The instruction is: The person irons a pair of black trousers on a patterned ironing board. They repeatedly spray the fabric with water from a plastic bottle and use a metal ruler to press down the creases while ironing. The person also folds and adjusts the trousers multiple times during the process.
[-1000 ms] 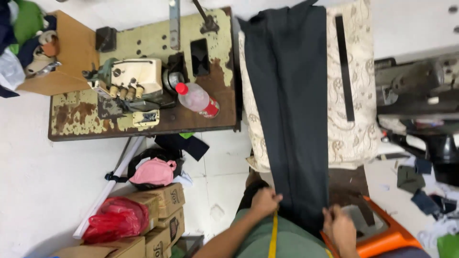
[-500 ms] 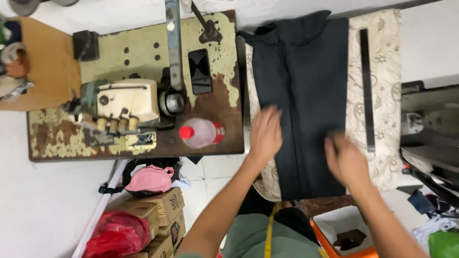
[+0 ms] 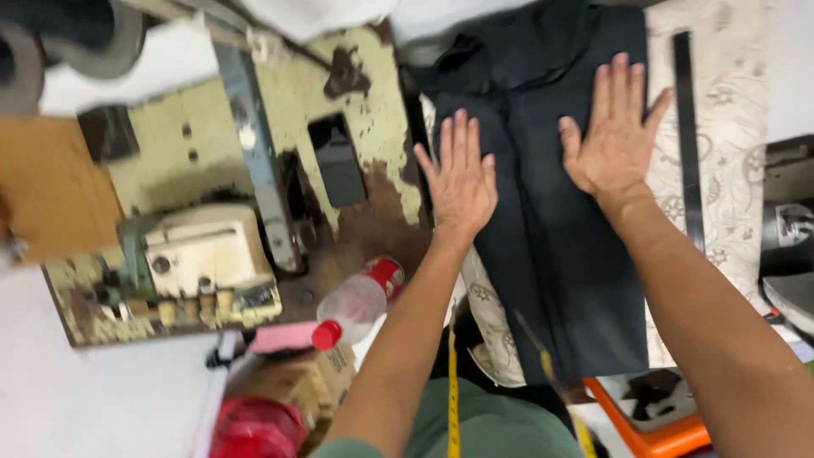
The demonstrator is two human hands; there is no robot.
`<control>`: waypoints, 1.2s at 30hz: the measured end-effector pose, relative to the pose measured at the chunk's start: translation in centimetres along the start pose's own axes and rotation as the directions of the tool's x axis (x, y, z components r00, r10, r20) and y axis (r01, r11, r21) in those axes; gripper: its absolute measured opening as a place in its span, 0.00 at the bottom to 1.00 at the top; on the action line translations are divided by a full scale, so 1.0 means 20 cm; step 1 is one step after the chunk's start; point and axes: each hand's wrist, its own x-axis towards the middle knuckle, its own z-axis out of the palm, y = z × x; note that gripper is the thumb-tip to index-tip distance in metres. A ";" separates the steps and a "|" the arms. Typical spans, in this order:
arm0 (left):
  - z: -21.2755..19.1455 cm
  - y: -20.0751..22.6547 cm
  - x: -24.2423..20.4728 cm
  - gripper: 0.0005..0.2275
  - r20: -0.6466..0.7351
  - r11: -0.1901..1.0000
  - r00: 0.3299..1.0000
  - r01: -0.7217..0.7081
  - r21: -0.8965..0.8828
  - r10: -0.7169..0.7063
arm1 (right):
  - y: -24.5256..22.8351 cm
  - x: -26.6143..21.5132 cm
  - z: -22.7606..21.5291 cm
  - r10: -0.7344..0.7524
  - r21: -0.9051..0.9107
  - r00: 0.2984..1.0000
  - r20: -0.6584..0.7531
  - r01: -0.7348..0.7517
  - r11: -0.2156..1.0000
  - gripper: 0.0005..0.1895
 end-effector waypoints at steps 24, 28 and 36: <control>0.06 -0.15 0.13 0.24 -0.244 0.992 0.963 -0.124 -0.031 0.113 | 1.05 -1.95 -0.45 0.823 0.748 0.521 -0.227 -0.448 0.490 0.20; 0.04 -0.21 0.24 0.09 -0.253 0.954 0.924 -0.299 -0.006 0.288 | 0.68 -1.95 -0.63 0.637 0.469 0.737 -0.227 -0.490 0.734 0.25; 0.16 -0.30 0.45 0.02 -0.327 0.927 0.875 -0.374 0.010 0.356 | 0.01 -1.69 -0.40 0.630 -0.105 0.714 0.305 -0.632 0.768 0.42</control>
